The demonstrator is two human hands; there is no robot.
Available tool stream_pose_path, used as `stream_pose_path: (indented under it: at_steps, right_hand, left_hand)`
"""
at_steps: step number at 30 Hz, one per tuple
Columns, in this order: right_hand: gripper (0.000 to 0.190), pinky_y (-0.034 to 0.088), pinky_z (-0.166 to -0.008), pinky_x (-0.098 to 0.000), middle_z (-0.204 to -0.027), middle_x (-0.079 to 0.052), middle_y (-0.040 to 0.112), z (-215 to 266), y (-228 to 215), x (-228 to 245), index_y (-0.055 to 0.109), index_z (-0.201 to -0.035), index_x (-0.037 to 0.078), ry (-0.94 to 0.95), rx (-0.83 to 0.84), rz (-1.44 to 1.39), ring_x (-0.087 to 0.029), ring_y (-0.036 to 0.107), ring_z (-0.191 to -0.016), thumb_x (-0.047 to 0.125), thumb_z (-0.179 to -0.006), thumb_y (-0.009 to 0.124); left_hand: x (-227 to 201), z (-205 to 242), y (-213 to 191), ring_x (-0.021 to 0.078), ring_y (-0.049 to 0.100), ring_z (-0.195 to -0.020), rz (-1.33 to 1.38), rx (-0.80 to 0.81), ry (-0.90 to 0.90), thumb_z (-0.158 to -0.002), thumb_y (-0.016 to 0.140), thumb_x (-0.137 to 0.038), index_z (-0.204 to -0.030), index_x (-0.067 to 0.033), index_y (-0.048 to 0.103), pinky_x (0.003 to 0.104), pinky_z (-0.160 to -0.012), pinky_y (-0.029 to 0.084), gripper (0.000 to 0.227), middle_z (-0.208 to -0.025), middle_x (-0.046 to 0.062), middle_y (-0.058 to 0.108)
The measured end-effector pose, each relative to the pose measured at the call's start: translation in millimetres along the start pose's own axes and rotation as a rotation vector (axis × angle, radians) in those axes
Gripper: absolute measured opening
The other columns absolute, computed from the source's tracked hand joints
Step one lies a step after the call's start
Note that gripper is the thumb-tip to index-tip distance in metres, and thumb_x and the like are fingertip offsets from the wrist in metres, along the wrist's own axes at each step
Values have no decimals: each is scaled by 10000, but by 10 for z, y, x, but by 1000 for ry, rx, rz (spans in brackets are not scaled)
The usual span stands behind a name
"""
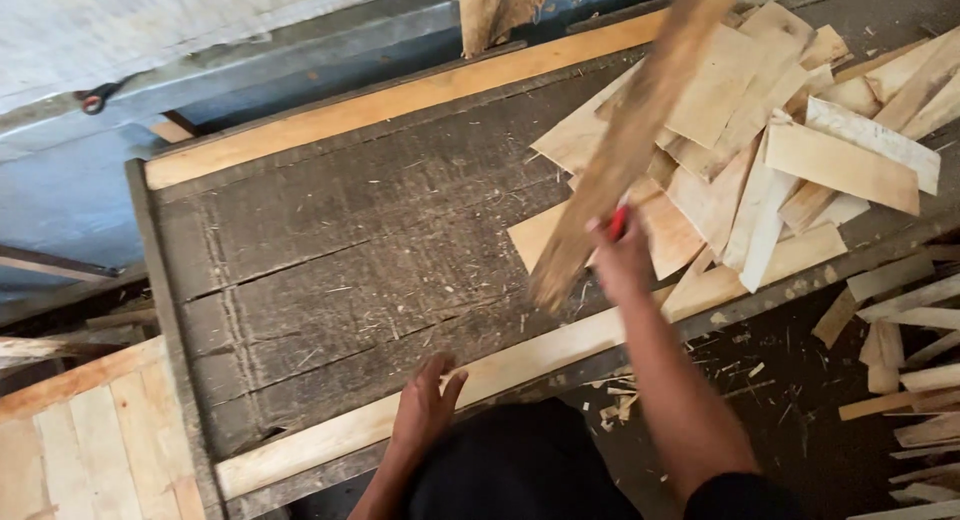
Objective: Measuring and sorting thin wood pieces on a workbench.
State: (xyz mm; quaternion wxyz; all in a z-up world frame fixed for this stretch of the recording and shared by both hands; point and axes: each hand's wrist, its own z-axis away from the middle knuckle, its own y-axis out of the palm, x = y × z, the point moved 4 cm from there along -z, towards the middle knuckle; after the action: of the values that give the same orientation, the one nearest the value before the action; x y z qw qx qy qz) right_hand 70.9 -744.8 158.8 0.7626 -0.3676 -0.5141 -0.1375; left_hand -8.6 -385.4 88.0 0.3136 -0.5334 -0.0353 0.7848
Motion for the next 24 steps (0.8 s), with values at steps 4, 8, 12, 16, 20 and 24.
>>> stream_pose_path:
  at_steps: [4, 8, 12, 16, 20, 24]
  right_hand:
    - [255, 529, -653, -344, -910, -117, 671, -1434, -754, -685, 623, -1107, 58, -243, -28, 145, -185, 625, -735, 279, -1045, 732]
    - [191, 541, -885, -233, -1071, 26, 676, -3159, -1904, -2059, 611, -1175, 152, -248, -87, -584, -94, 648, -1015, 122, -1009, 521]
    - [363, 614, -873, -251, -1180, -59, 682, -3186, -2591, -2446, 565, -1294, 80, 148, -387, -181, -159, 704, -989, 240, -969, 579]
    - [699, 638, -760, -306, -1228, -201, 670, -2975, -2920, -2466, 469, -1402, -32, 465, -484, 452, -272, 732, -874, 413, -931, 729]
    - [990, 609, -744, -359, -1239, -262, 630, -2997, -2885, -2593, 369, -1440, -122, 537, -388, 567, -316, 694, -878, 596, -920, 811]
    - [1076, 594, -721, -341, -1213, -245, 631, -2988, -2877, -2550, 252, -1490, -118, 601, -367, 463, -275, 670, -855, 573, -902, 831]
  left_hand:
    - [315, -49, 299, 399, 653, -1139, -291, -167, 268, -910, 746, -302, -1219, -53, 644, 472, -921, 555, 409, -1227, 197, 690]
    - [370, -88, 479, 439, 489, -1338, -429, -231, 359, -859, 756, -294, -1277, -23, 599, 520, -1078, 433, 521, -1438, 222, 532]
    - [376, -103, 603, 439, 297, -1460, -568, -199, 184, -814, 781, -287, -1375, 5, 523, 545, -1190, 256, 683, -1510, 217, 419]
    - [337, -98, 688, 429, 298, -1464, -594, -232, 134, -796, 799, -296, -1361, 0, 524, 533, -1202, 259, 695, -1523, 215, 400]
    - [253, -106, 718, 426, 286, -1477, -616, -243, 83, -771, 816, -287, -1375, -24, 540, 523, -1211, 255, 714, -1524, 221, 390]
    - [247, -106, 745, 437, 283, -1471, -598, -286, 82, -776, 821, -273, -1349, -11, 545, 531, -1202, 247, 688, -1517, 235, 389]
